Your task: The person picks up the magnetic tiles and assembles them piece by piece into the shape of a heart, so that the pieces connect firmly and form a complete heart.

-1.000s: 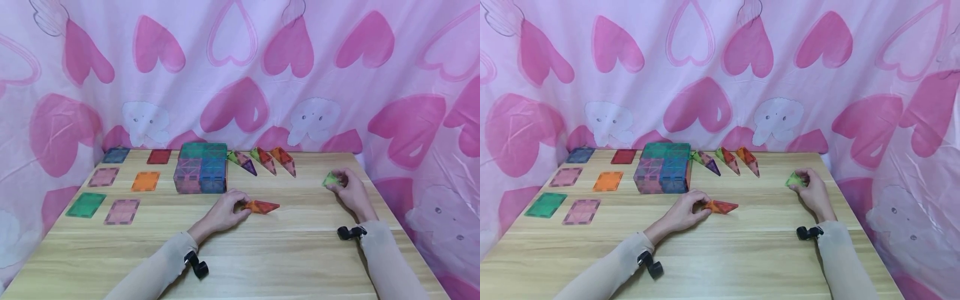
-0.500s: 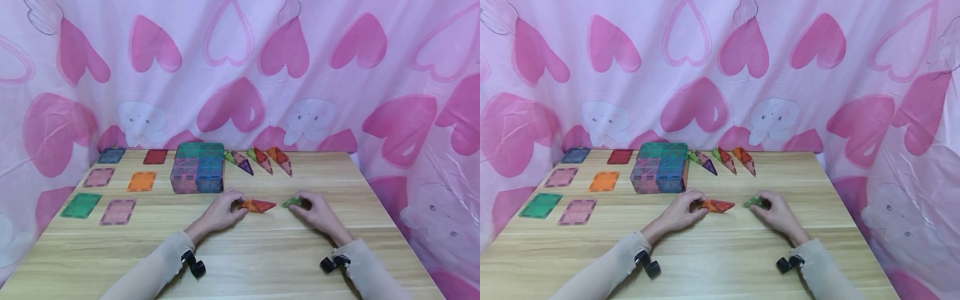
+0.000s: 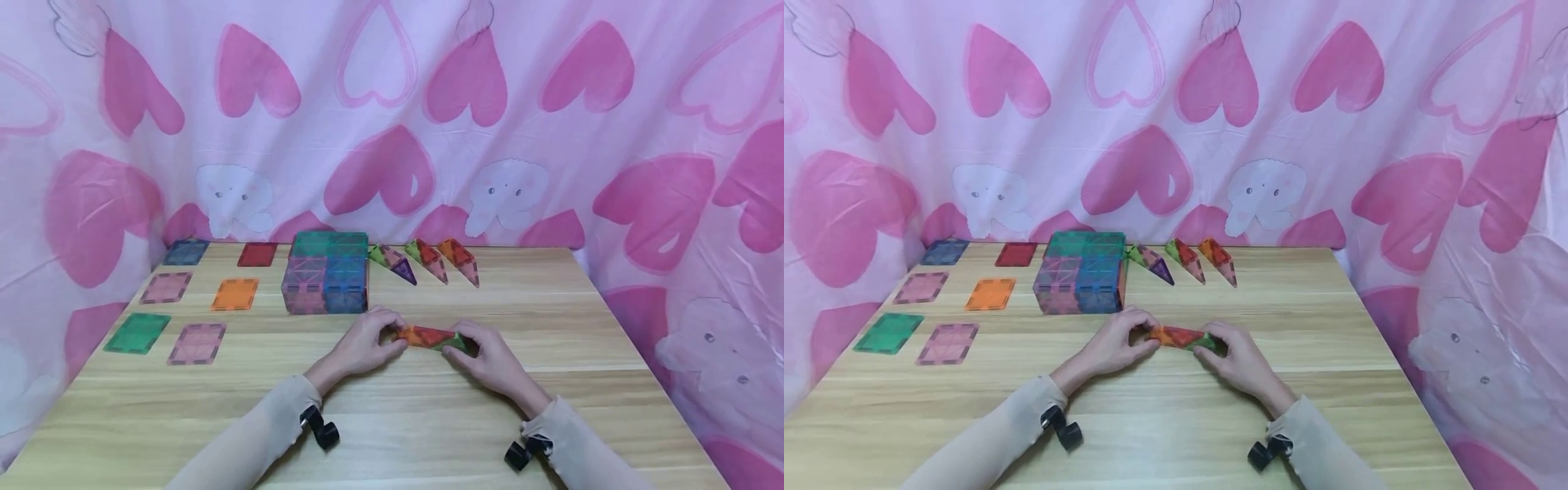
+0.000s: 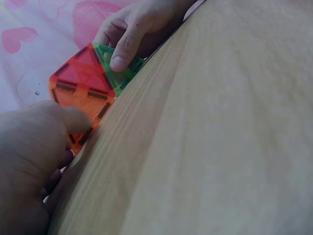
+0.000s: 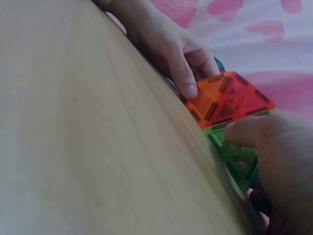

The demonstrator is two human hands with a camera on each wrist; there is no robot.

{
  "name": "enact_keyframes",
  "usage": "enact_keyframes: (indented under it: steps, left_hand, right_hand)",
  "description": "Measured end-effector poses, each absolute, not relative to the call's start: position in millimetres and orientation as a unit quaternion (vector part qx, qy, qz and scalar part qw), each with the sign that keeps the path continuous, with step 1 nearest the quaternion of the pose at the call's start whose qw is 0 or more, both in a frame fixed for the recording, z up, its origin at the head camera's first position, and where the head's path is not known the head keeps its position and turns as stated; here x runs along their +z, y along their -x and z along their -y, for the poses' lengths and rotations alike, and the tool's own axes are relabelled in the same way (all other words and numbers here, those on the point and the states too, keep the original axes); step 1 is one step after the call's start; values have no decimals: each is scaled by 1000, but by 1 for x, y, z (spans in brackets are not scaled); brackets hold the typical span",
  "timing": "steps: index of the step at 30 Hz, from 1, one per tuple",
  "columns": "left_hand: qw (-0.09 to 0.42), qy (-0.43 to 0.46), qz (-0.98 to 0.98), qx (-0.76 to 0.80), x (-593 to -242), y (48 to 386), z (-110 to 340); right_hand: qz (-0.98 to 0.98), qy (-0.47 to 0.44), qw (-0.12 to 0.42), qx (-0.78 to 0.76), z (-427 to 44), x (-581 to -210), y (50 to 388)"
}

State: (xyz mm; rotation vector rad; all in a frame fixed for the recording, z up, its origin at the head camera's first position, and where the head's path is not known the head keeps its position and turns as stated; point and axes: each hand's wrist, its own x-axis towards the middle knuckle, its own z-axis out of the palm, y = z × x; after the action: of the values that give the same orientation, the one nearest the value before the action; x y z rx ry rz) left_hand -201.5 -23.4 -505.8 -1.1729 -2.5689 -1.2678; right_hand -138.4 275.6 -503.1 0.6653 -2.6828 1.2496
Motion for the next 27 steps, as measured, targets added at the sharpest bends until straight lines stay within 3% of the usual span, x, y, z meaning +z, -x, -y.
enact_keyframes:
  steps: [8, 14, 20, 27]
  left_hand:
    - [9, 375, 808, -456, -501, 197, 26]
    - [52, 397, 774, -490, -468, 187, 46]
    - [142, 366, 783, -482, -429, 184, 107]
    - [205, 217, 827, -475, -427, 189, 197]
  right_hand:
    - [884, -220, 52, 409, -290, -505, 132]
    - [874, -233, 49, 424, -298, -506, 121]
    - [869, -243, 50, 428, -298, -506, 119]
    - [871, -236, 41, 429, -297, -507, 122]
